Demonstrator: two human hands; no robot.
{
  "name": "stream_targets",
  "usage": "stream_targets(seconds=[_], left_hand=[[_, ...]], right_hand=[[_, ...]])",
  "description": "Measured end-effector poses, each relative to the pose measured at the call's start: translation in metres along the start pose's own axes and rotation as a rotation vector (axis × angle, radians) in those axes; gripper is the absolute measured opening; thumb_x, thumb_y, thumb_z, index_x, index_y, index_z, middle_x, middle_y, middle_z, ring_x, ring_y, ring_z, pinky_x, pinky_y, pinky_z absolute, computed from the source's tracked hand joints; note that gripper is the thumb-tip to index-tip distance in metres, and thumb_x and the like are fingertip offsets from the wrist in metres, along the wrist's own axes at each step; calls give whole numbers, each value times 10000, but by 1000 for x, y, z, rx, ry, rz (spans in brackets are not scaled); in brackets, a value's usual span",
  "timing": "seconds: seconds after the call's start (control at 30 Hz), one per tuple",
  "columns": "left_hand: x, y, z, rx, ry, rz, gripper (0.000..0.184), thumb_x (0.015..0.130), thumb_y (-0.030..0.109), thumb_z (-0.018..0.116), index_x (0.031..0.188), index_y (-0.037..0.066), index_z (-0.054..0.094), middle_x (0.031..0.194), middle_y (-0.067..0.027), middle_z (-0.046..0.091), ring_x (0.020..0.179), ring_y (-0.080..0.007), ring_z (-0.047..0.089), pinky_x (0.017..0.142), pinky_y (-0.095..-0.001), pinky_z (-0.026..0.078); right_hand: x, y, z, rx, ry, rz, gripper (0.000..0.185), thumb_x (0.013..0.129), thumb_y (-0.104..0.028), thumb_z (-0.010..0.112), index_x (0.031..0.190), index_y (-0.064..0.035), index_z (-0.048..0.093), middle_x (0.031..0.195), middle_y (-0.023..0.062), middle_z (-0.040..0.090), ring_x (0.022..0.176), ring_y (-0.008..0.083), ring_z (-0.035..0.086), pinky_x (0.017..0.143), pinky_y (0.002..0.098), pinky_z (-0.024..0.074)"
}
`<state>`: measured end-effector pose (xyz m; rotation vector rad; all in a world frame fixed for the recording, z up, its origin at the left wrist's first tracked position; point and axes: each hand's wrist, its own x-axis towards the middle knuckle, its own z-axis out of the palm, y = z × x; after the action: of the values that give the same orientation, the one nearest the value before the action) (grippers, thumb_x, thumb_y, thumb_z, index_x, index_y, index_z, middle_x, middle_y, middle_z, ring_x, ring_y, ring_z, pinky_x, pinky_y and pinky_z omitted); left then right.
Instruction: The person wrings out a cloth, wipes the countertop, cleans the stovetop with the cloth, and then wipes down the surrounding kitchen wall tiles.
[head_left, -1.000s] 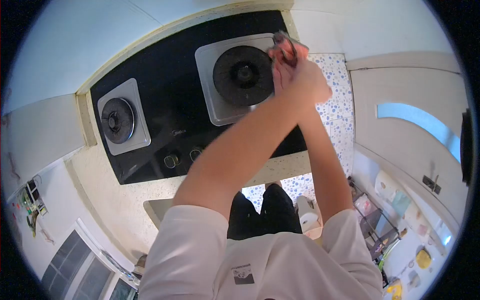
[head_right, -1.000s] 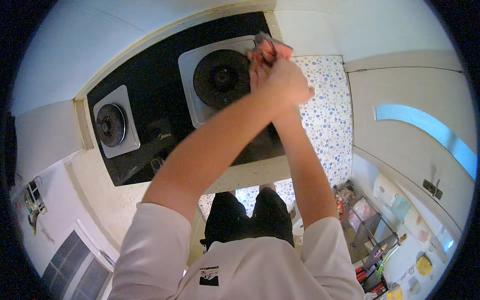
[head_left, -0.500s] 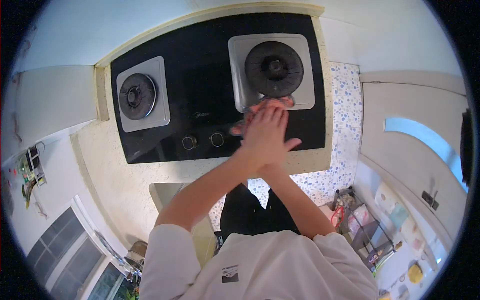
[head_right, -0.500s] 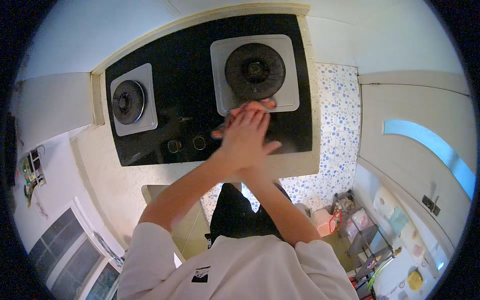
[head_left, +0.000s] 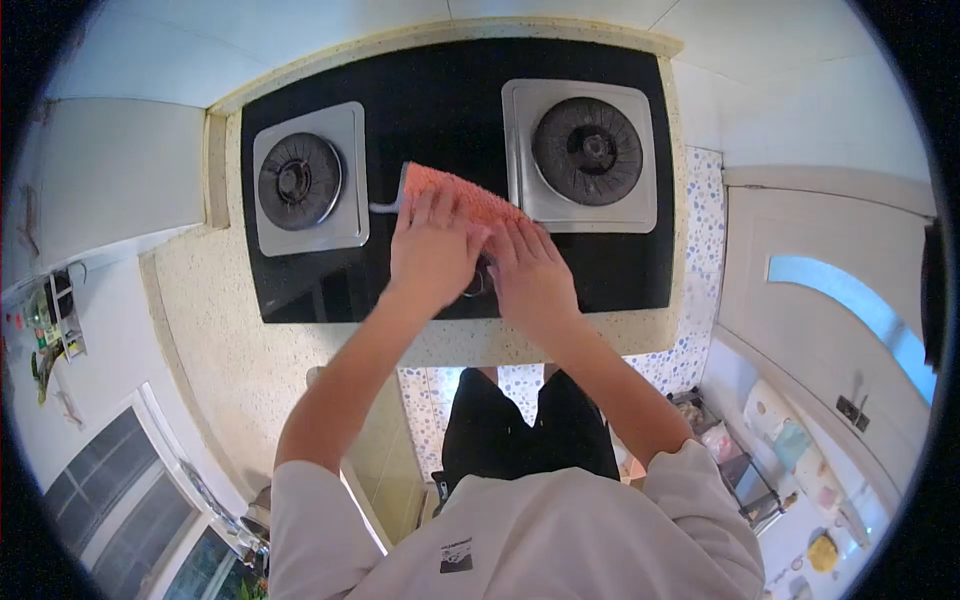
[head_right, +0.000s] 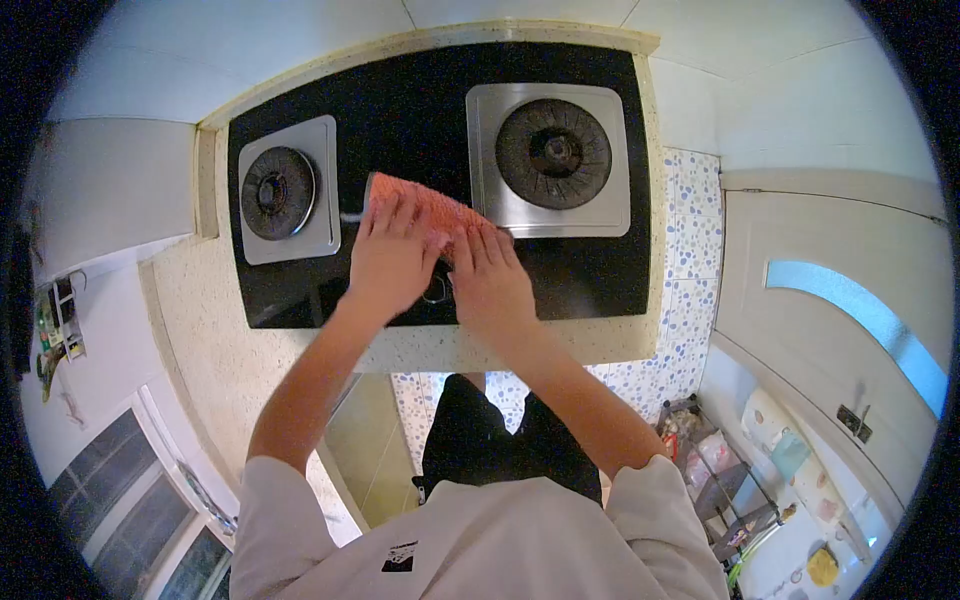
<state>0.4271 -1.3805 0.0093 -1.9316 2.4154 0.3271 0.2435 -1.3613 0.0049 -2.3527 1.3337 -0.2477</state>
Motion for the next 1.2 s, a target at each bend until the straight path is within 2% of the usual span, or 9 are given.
stream_targets(seconds=[0.2,0.4,0.5,0.67,0.77,0.87,0.93,1.07,1.2], left_hand=[[-13,-10,23,-169,65,91,448,1009,298,538,1392,89,640,1515,-147,542,1454,-382,428,1239,-535,275],[84,-46,28,-3,220,64,512,966,267,552,1450,106,589,1547,-137,513,1439,-390,431,1217,-540,306],[154,-69,26,23,230,-23,539,994,278,513,1502,101,531,1593,-134,465,1442,-391,434,1224,-532,298],[220,-100,51,-22,419,28,498,1033,322,465,1436,48,572,1481,-160,579,1365,-434,506,1194,-524,334],[204,-99,59,8,524,55,478,1022,315,474,1384,33,608,1399,-178,635,1295,-455,547,1174,-530,349],[128,-75,26,-16,322,34,471,1003,307,494,1356,28,633,1393,-205,625,1275,-451,546,1181,-553,329],[67,-57,19,-36,214,44,530,965,349,518,1363,21,639,1454,-190,573,1333,-415,492,1188,-624,267],[-45,-23,20,-158,74,31,557,987,324,530,1398,-47,594,1461,-245,557,1372,-464,445,1202,-609,291],[-41,-32,14,-177,-14,13,579,994,323,526,1433,-53,558,1494,-261,524,1385,-478,424,1216,-608,267]], right_hand=[[20,-13,23,-198,-47,-40,575,926,-151,481,1405,167,486,1489,364,471,1427,530,396,1237,553,273],[125,26,46,-94,281,-6,582,922,-151,493,1414,160,480,1471,389,458,1415,556,381,1233,577,265],[202,65,39,-186,317,-81,541,927,-151,497,1385,136,522,1402,344,526,1357,526,446,1214,551,310],[263,90,26,-254,365,-105,417,913,-166,526,1255,44,638,1289,228,638,1276,383,553,1156,470,397],[243,75,25,-147,324,-110,390,905,-153,537,1224,36,659,1256,231,650,1261,390,563,1139,485,412],[182,42,14,111,111,4,393,888,-114,550,1223,61,656,1297,264,624,1286,426,544,1161,501,399],[126,26,25,-1,135,-172,455,895,-89,557,1320,65,604,1381,269,576,1312,433,534,1123,476,449],[31,-15,40,32,-47,-149,488,862,-95,577,1304,112,603,1426,313,533,1378,463,464,1212,504,348],[52,-24,40,61,-44,-114,524,879,-124,593,1358,86,582,1473,289,509,1412,452,434,1211,525,343]])
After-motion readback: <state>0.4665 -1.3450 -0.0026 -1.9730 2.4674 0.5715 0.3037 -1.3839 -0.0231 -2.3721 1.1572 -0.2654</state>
